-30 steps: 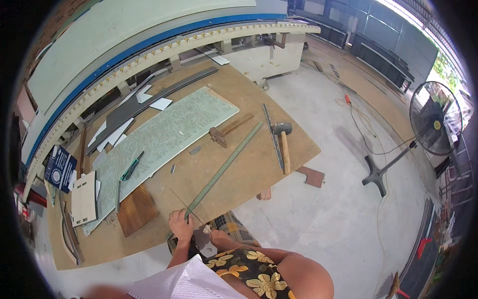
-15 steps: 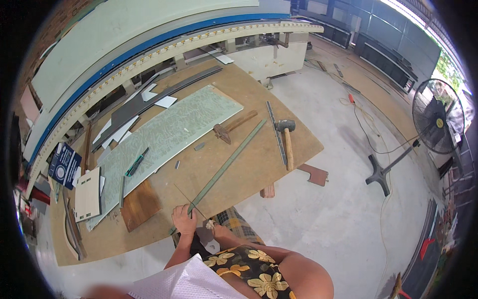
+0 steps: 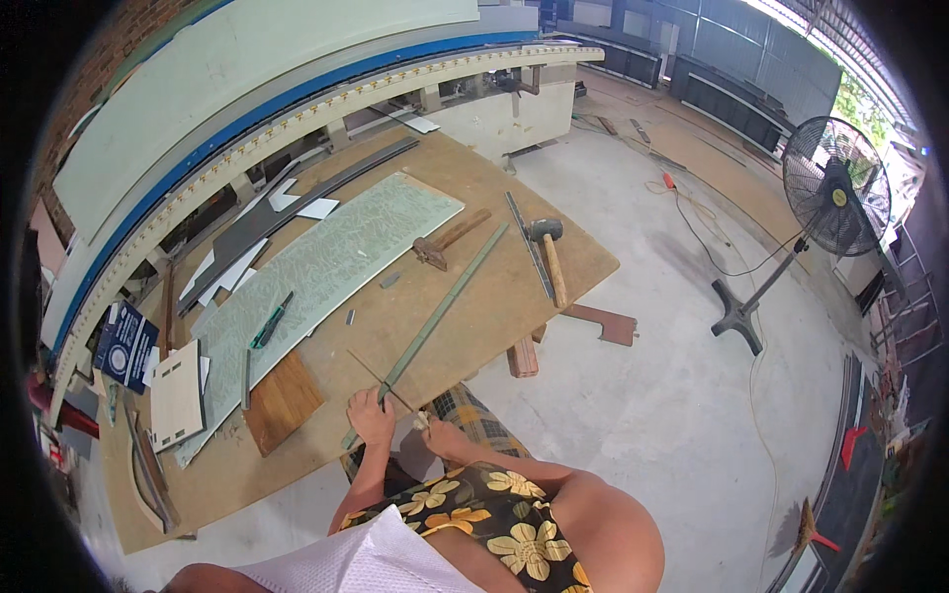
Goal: Measure and cut a thin strip of wood using a ruler and a small saw or knife.
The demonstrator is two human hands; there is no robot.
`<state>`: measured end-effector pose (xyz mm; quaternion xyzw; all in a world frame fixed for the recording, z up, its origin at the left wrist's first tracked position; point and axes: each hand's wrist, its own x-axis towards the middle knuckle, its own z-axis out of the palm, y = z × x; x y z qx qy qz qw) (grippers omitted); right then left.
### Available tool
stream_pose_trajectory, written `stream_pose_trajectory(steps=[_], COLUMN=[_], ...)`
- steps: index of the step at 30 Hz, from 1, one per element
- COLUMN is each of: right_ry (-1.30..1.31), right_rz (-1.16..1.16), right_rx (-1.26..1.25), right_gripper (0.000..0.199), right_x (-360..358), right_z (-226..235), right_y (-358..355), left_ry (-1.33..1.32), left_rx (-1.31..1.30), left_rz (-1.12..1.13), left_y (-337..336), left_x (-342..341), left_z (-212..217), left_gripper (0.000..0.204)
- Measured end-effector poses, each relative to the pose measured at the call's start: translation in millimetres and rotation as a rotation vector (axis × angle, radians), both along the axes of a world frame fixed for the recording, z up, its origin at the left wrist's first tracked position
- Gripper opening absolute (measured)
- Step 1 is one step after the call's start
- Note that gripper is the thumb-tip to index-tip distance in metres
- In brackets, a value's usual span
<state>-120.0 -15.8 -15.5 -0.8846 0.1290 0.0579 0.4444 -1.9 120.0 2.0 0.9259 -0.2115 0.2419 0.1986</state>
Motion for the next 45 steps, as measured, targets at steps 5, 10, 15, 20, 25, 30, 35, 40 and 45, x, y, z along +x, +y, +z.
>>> stream_pose_trajectory(steps=[5,10,15,20,25,30,35,40,45], right_ry=[-0.027,-0.255,-0.219,-0.061,-0.069,-0.042,0.004,-0.045,-0.072], right_rz=[-0.015,0.034,0.004,0.049,0.041,0.022,0.018,0.016,0.011], right_rx=[-0.013,-0.100,-0.197,-0.239,-0.197,-0.217,-0.223,-0.218,-0.231], right_gripper=[0.037,0.026,0.025,0.034,0.036,0.033,0.031,0.032,0.031], right_x=[-7.3,-13.0,-15.4,-17.0,-16.1,-15.0,-14.4,-13.7,-13.5], right_z=[19.2,4.9,13.0,31.7,31.1,29.2,35.2,30.4,22.9], right_y=[-0.2,-3.2,-4.4,-6.5,-6.9,-6.1,-4.5,-5.3,-3.8], left_ry=[0.002,0.006,0.011,-0.003,-0.039,-0.006,-0.036,-0.035,-0.006], left_rx=[-0.015,-0.020,-0.016,0.001,-0.016,-0.020,-0.029,-0.015,-0.029], left_rz=[-0.002,-0.009,-0.008,-0.009,-0.023,-0.021,-0.023,-0.012,-0.015], left_y=[2.0,4.3,4.2,3.3,2.9,2.8,4.2,4.1,5.0], left_x=[-0.9,-2.7,-2.2,-2.4,-1.9,-2.3,-1.2,-1.3,-3.7], left_z=[0.5,2.5,0.4,-1.5,-0.3,-1.7,-2.3,-0.5,-0.2], left_gripper=[0.030,0.029,0.028,0.027,0.027,0.028,0.029,0.029,0.028])
